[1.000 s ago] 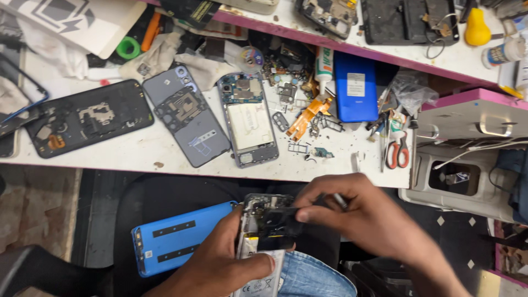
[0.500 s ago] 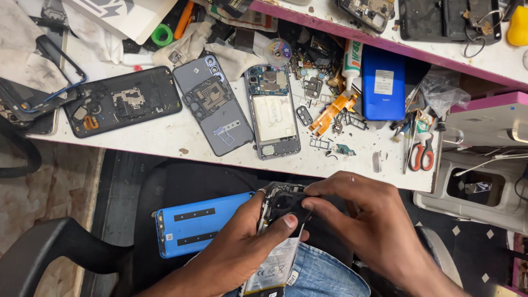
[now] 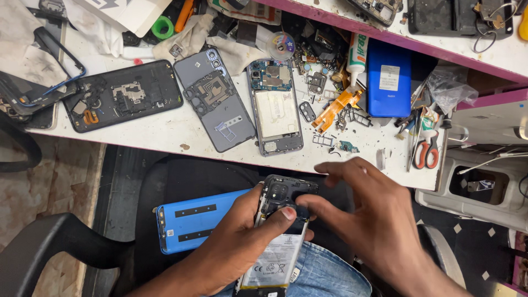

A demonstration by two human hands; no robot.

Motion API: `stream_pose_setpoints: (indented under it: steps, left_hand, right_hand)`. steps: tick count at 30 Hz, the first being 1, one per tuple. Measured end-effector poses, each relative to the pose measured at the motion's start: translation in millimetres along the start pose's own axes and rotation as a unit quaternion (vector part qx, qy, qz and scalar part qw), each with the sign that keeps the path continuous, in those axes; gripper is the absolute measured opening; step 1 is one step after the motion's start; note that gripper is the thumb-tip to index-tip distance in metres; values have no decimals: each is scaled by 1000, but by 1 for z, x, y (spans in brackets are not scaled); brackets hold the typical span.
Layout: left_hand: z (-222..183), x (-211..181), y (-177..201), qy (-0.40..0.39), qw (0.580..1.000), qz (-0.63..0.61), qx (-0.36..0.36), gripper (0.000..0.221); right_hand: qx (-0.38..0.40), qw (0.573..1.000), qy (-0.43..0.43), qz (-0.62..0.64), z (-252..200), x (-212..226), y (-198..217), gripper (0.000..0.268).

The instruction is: The person is repairing a smartphone by attaching a blue back cover to the device's internal frame. They use a screwdriver to secure the camera module and other internal components, working on the phone while it rests on their lap.

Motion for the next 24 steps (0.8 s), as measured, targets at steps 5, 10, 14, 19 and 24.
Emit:
stream_pose_setpoints:
  steps: [5,10,14,19,24]
  left_hand:
    - [-1,-1,1,9,1000,-10,15,42]
    - [-1,0,3,-74,996,17,37,41]
    - [-4,-3,1,-27,999,-2,37,42]
    - [-5,-5,0,-64,997,27,29,42]
    - [-2,1,0,-23,1000,-10,5,43]
  right_hand:
    - [121,932,-180,291,-4,-33,-26,27]
    - [168,854,-168,463,-10,-29,-23,31]
    - [154,817,-159,533,-10,-19,-22,25]
    - [133,805,-183,548,-12,-19,-24,21]
    - [108,774,-238,577,-13,-22,-32,19]
Point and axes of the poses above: each hand's wrist, its own z-axis towards the middle knuckle, its own y-axis out of the back of the hand, x = y × z, the point moved 3 cm from there along z, towards the middle knuckle, and after that the axes turned 6 degrees about y, right-handed, at the moved point
